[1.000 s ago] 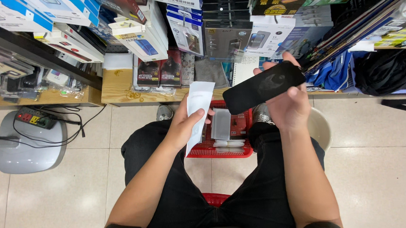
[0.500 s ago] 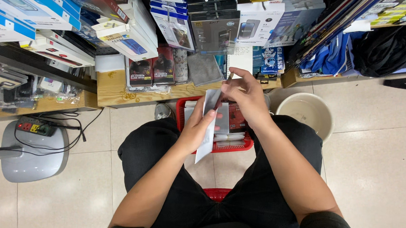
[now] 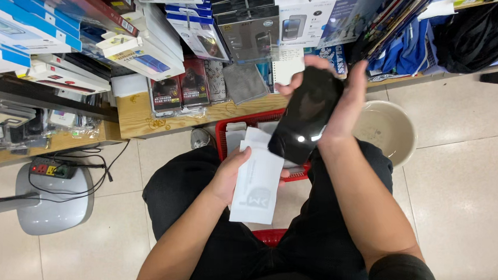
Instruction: The person removes a phone screen from a white paper sleeve, wipes the screen surface, and places it back into the sleeve before returning it to a red plastic basket.
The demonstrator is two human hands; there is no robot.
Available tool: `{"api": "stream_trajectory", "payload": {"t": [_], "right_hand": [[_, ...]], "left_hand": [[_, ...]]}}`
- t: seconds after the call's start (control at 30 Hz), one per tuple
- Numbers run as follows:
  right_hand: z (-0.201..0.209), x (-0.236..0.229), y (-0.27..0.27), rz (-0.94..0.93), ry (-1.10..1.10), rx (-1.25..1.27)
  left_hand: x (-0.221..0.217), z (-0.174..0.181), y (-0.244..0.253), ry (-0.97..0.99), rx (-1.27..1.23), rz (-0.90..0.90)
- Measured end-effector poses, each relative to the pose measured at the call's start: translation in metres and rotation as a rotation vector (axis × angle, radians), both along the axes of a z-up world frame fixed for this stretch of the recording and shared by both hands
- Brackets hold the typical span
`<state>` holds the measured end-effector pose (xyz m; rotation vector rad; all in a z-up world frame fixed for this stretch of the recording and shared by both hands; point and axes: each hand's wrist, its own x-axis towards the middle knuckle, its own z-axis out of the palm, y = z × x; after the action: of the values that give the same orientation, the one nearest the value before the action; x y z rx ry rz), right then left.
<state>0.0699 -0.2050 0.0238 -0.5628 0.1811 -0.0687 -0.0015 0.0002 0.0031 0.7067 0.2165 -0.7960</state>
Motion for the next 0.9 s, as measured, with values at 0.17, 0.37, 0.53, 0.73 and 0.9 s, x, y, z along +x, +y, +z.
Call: {"api": "stream_trajectory", "payload": {"t": [0.17,0.37,0.53,0.73,0.9], "right_hand": [[-0.004,0.003,-0.026,-0.052,-0.01,-0.034],[-0.004,0.0,-0.025,-0.061,0.011,-0.146],[0.001,-0.001,-0.018,-0.006,-0.015,-0.245],[0.029,-0.009,-0.015,0.155,-0.097,-0.358],[0.014,-0.007,-0.02,0.29,-0.203,-0.387]], "left_hand": [[0.008,-0.002,0.0,-0.231,0.295,0.12],[0.017,-0.02,0.001,-0.489,0.567,0.125],[0.019,-0.015,0.001,-0.626,0.695,0.037],[0.018,-0.026,0.006,-0.635,0.789,-0.174],[0.016,-0.03,0.009,-0.627,0.773,-0.266]]}}
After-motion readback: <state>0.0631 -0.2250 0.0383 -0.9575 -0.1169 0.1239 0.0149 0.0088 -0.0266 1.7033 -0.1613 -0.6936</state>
